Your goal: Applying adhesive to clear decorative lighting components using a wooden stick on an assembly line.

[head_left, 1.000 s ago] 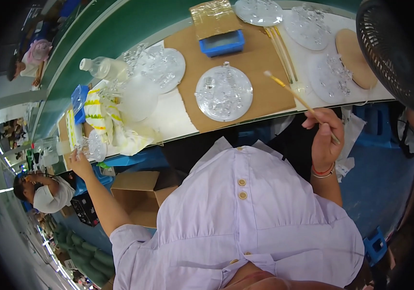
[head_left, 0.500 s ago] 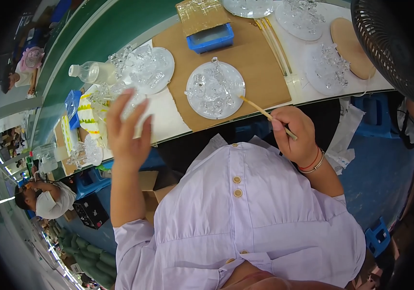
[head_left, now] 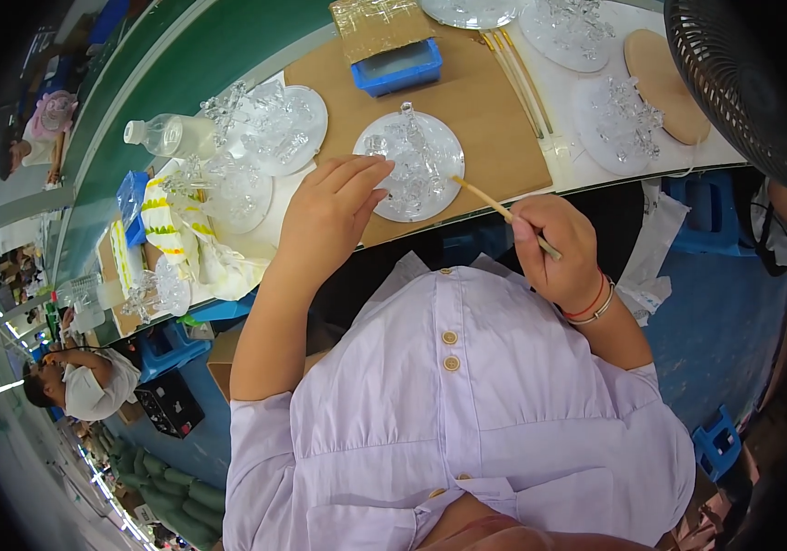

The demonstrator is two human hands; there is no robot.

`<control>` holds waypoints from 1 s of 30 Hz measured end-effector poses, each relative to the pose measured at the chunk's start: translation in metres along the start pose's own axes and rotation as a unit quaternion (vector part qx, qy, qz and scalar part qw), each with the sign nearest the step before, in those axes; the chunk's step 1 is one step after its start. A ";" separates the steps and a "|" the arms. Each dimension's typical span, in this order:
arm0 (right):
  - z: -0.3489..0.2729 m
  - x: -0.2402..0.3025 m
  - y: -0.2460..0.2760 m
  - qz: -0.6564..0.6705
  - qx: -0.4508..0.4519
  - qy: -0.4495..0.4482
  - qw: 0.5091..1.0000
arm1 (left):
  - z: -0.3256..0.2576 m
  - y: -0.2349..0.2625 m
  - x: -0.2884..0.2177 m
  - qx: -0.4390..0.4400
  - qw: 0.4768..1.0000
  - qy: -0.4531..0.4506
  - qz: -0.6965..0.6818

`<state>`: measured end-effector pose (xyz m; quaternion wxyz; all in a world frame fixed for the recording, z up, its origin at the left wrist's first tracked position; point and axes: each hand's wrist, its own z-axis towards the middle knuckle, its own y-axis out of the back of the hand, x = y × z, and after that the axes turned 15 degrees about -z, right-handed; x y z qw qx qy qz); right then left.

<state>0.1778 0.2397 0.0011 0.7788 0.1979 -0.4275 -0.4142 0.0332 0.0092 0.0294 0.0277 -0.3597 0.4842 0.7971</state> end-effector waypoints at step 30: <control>-0.007 -0.009 0.014 0.048 0.025 -0.035 0.998 | 0.025 -0.040 -0.021 -0.094 0.994 -0.035 -0.040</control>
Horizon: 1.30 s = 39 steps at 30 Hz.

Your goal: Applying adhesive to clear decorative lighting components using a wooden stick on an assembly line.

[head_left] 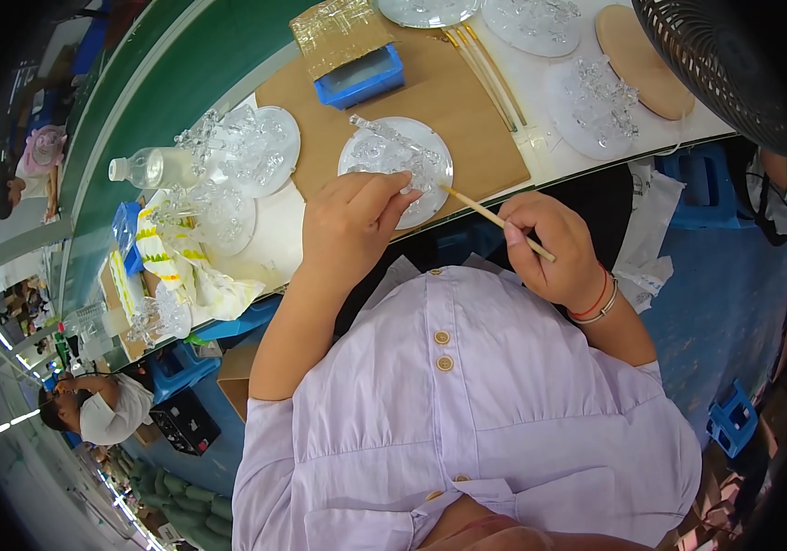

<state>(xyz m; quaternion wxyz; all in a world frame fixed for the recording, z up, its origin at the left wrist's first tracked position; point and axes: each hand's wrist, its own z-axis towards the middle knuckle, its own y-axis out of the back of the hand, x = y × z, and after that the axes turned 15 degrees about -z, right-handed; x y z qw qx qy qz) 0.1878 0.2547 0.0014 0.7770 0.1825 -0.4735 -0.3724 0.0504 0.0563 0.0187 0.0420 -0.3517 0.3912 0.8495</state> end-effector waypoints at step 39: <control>0.000 -0.006 0.001 0.089 0.007 -0.024 0.996 | 0.068 0.041 0.009 0.198 0.980 -0.023 0.023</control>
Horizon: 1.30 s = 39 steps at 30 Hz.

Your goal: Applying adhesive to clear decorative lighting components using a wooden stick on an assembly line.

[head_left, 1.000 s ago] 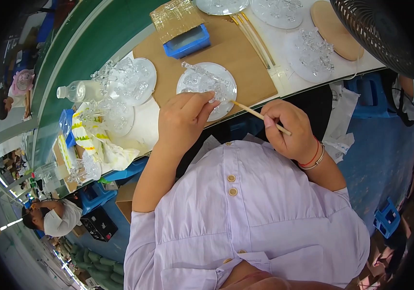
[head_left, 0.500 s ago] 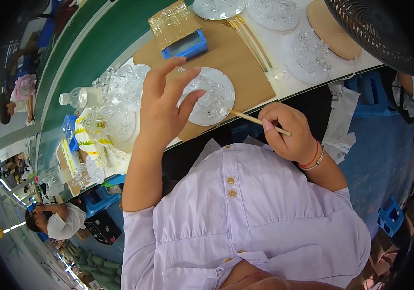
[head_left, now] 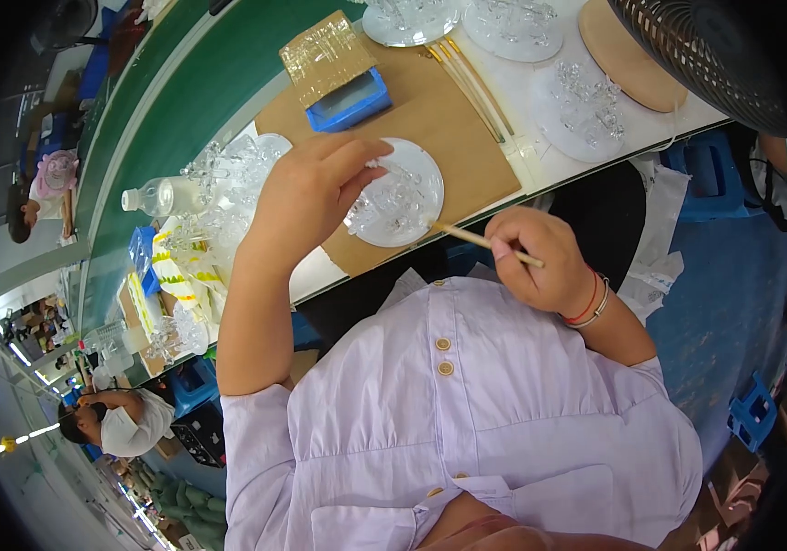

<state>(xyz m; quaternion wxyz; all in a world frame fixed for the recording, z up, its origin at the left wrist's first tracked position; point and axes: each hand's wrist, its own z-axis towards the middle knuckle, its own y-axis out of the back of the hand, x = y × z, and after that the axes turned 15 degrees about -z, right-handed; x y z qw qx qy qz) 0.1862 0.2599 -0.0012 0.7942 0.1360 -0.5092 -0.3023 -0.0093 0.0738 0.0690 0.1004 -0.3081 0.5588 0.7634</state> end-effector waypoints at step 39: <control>0.059 -0.017 0.003 0.033 -0.195 0.074 0.977 | 0.001 0.141 0.093 0.003 0.921 0.366 0.130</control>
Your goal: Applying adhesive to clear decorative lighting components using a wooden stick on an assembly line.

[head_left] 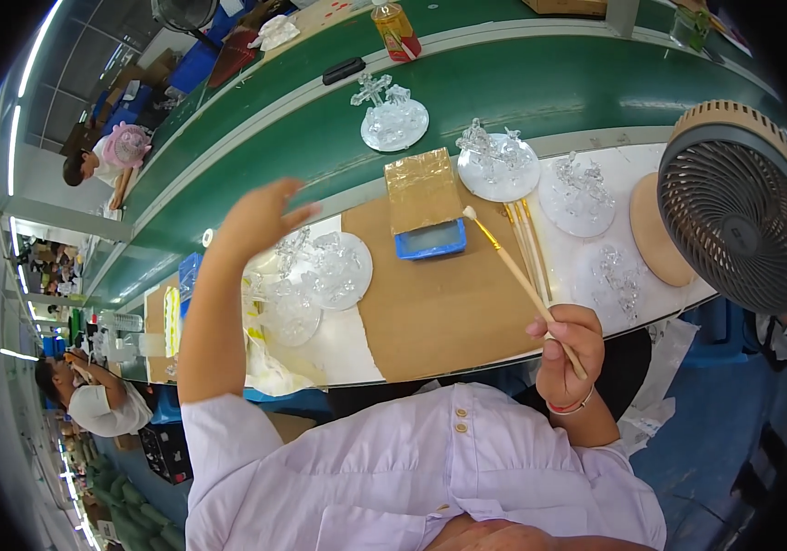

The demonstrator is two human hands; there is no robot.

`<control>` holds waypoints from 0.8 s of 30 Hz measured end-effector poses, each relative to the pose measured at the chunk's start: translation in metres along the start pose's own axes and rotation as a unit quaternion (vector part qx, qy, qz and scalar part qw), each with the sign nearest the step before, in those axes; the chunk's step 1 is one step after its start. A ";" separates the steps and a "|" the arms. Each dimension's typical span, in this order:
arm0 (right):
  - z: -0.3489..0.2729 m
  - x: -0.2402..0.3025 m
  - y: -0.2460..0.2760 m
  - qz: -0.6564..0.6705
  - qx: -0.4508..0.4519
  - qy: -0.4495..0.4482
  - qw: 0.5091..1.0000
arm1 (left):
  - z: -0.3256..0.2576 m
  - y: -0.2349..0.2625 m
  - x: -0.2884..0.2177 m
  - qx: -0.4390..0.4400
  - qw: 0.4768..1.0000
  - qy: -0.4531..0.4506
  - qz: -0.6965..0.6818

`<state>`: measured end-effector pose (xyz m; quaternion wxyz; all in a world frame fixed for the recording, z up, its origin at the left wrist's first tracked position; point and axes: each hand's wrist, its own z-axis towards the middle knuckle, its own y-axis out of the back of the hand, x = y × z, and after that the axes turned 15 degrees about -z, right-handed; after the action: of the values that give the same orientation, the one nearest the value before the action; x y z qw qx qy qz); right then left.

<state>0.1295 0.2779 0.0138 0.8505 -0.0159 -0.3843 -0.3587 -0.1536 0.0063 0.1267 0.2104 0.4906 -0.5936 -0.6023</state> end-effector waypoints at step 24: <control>0.045 0.008 -0.037 -0.167 0.016 0.008 0.986 | -0.125 -0.105 -0.036 -0.170 0.959 -0.199 -0.112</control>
<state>0.0809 0.2596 0.0419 0.7819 0.0647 -0.3807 -0.4894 0.0018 -0.0051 0.0656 0.0999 0.3810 -0.4534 -0.7996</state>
